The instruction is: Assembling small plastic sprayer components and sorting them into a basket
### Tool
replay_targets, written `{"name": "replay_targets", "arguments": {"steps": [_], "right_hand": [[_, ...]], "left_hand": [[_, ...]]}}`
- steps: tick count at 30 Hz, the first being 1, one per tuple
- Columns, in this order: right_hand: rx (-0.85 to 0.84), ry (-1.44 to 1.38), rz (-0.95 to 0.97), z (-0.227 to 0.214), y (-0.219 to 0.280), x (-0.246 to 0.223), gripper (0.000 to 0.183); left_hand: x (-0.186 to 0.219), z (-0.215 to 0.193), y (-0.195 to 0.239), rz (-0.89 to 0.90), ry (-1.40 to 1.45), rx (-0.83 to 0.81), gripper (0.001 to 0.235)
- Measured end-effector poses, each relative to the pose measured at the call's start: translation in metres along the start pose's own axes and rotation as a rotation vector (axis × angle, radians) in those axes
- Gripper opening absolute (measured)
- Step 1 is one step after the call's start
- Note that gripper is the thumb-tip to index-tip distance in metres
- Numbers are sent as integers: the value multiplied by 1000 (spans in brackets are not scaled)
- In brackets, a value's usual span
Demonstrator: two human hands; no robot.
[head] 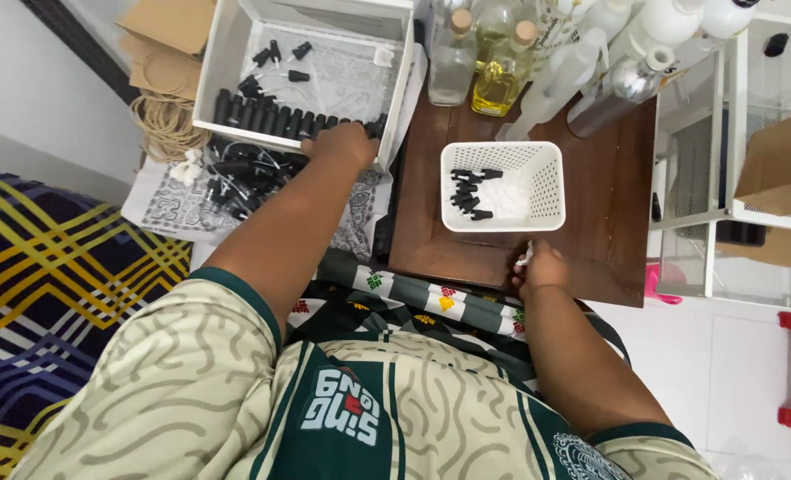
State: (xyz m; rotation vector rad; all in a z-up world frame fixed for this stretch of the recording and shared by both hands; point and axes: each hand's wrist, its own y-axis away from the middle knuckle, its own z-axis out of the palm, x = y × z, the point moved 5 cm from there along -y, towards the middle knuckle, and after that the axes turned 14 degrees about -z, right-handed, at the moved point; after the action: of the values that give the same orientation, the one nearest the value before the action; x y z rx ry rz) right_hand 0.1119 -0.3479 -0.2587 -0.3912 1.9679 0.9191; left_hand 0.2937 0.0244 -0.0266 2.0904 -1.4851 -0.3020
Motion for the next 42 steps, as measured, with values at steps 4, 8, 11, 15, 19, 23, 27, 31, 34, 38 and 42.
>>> {"name": "replay_targets", "arguments": {"steps": [4, 8, 11, 15, 19, 23, 27, 31, 34, 38, 42], "right_hand": [[-5, 0, 6, 1, 8, -8, 23], [10, -44, 9, 2, 7, -8, 23], [-8, -47, 24, 1, 6, -9, 23], [-24, -33, 32, 1, 15, -14, 22], [-55, -35, 40, 0, 16, -15, 21], [-55, -53, 31, 0, 13, -12, 23], [-61, -64, 28, 3, 7, -8, 25], [-52, -72, 37, 2, 11, -13, 24], [-74, -61, 42, 2, 11, -13, 24], [-55, -55, 37, 3, 7, -9, 24], [-49, -38, 38, 3, 10, -13, 24]], "left_hand": [[4, 4, -7, -50, 34, -41, 48], [6, 7, -21, -43, -6, -38, 39], [7, 13, -36, -8, -4, 10, 34], [-1, 29, -44, 40, 28, 24, 40], [0, 17, -26, 67, 104, -23, 40], [-3, 32, -42, 101, -28, 54, 45], [-6, 47, -64, 119, -99, 88, 52], [-11, 62, -89, 131, -34, 67, 54], [-18, 91, -127, 88, -91, 83, 60], [-22, 96, -135, 83, -118, 121, 61], [-23, 77, -111, 136, 7, 190, 60]]}}
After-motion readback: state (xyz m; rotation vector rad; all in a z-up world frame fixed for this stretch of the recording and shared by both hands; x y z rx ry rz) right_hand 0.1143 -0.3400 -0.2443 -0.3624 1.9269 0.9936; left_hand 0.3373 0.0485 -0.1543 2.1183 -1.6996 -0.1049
